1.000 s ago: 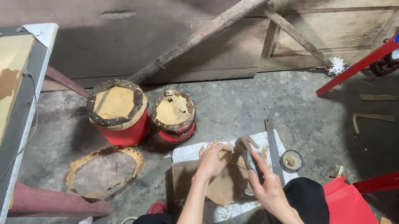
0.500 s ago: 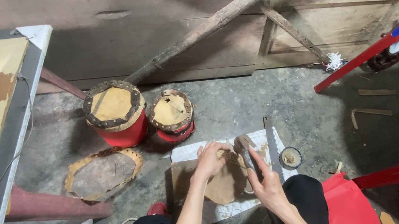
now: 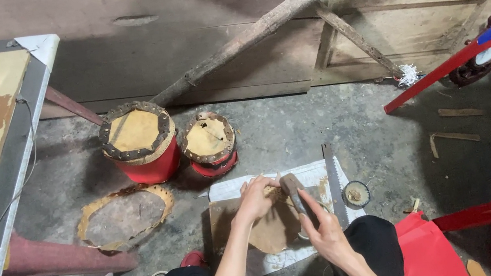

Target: The person is assembling a small drum by hammering the skin onto the frame and then trimming the excess material with scissors.

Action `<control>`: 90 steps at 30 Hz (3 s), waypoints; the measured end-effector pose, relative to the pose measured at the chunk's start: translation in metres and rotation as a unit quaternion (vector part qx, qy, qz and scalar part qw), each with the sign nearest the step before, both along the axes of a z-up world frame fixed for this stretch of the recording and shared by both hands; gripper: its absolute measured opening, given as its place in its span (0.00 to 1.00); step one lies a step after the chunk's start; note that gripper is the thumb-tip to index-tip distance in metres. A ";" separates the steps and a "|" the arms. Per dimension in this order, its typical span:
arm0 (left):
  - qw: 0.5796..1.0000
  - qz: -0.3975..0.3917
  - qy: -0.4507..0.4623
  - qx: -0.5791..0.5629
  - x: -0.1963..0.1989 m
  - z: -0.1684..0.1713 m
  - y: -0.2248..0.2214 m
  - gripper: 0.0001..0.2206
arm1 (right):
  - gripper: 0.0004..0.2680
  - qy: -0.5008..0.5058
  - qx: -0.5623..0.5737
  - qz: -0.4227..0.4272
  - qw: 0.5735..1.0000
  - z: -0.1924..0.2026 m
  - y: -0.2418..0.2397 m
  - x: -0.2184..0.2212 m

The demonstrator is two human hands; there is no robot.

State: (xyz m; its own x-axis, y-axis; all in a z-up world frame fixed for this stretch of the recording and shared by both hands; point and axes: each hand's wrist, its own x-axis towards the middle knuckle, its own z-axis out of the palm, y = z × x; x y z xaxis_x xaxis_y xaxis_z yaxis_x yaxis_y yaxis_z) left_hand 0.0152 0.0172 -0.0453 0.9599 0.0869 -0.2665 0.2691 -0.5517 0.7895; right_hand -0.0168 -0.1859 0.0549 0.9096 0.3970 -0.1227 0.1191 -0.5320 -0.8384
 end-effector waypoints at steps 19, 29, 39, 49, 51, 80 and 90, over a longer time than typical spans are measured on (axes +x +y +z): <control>0.998 -0.015 -0.056 0.026 0.004 -0.020 0.000 0.19 | 0.24 -0.023 0.015 0.016 0.999 0.013 0.006 0.020; 0.999 -0.006 -0.053 -0.008 0.002 -0.017 0.000 0.12 | 0.22 0.149 0.046 -0.056 0.986 0.036 0.006 0.007; 0.999 -0.003 -0.037 -0.001 0.001 -0.014 0.000 0.12 | 0.22 0.189 0.096 -0.096 0.973 0.016 0.000 0.007; 1.000 -0.002 -0.007 -0.012 0.000 -0.013 -0.001 0.15 | 0.22 0.183 0.138 -0.116 0.966 0.014 -0.003 0.009; 0.997 0.011 -0.067 -0.020 0.000 -0.024 0.000 0.15 | 0.21 0.231 0.147 -0.108 0.956 0.014 -0.001 0.007; 1.000 0.007 -0.020 -0.017 0.001 -0.011 0.001 0.15 | 0.20 0.365 0.335 -0.105 0.863 -0.020 -0.045 0.044; 0.999 0.009 -0.030 -0.023 0.000 -0.010 0.001 0.14 | 0.26 0.182 0.156 -0.073 0.968 0.002 -0.021 0.015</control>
